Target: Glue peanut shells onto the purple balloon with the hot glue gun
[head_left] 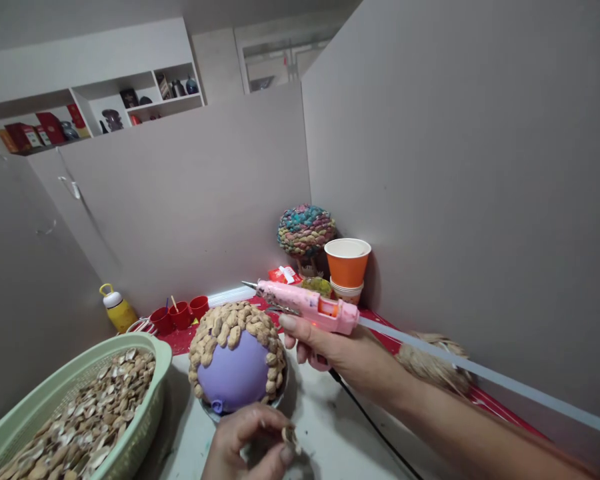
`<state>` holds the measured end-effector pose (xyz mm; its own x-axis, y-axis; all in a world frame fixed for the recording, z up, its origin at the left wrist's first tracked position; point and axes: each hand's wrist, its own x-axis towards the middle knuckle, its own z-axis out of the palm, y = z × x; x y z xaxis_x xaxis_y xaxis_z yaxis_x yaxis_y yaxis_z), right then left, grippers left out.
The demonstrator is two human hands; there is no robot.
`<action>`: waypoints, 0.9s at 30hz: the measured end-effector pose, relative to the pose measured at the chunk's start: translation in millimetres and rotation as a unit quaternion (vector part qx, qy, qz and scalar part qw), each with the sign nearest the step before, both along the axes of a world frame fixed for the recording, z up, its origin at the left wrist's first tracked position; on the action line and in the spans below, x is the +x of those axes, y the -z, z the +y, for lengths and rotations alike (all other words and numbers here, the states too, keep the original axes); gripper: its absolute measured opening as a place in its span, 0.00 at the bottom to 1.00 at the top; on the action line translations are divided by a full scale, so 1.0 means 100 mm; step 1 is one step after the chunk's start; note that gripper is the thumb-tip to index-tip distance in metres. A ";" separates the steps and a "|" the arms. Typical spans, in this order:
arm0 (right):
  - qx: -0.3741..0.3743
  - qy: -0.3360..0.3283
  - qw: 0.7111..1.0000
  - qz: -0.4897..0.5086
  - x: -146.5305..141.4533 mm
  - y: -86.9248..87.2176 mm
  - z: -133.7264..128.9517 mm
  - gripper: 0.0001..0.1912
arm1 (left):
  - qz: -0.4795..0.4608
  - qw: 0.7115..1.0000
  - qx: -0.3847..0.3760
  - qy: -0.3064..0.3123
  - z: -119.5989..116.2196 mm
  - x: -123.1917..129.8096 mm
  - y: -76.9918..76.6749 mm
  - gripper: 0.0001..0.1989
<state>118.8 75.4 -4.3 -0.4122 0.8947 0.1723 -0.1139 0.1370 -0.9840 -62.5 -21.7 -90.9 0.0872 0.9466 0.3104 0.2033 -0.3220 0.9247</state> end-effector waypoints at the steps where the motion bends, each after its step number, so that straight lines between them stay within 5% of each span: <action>1: 0.003 -0.013 1.000 -0.006 0.00 0.00 0.01 0.24 | 0.011 1.000 0.010 -0.014 0.03 -0.01 0.02 0.11; 7: 0.086 -0.093 0.992 -0.011 -0.01 0.06 0.08 0.18 | -0.018 0.993 -0.009 -0.113 0.12 -0.06 -0.11 0.06; 16: 0.224 -0.189 0.953 -0.076 0.05 -0.07 0.10 0.22 | -0.259 0.953 -0.117 -0.102 0.12 -0.23 -0.38 0.11; 20: 0.297 -0.157 0.929 -0.155 0.15 -0.17 0.06 0.22 | -0.332 0.929 -0.127 -0.102 0.09 -0.27 -0.54 0.14; 27: 0.307 -0.153 0.919 -0.194 0.16 -0.17 -0.01 0.25 | -0.365 0.916 -0.140 -0.091 0.08 -0.31 -0.65 0.15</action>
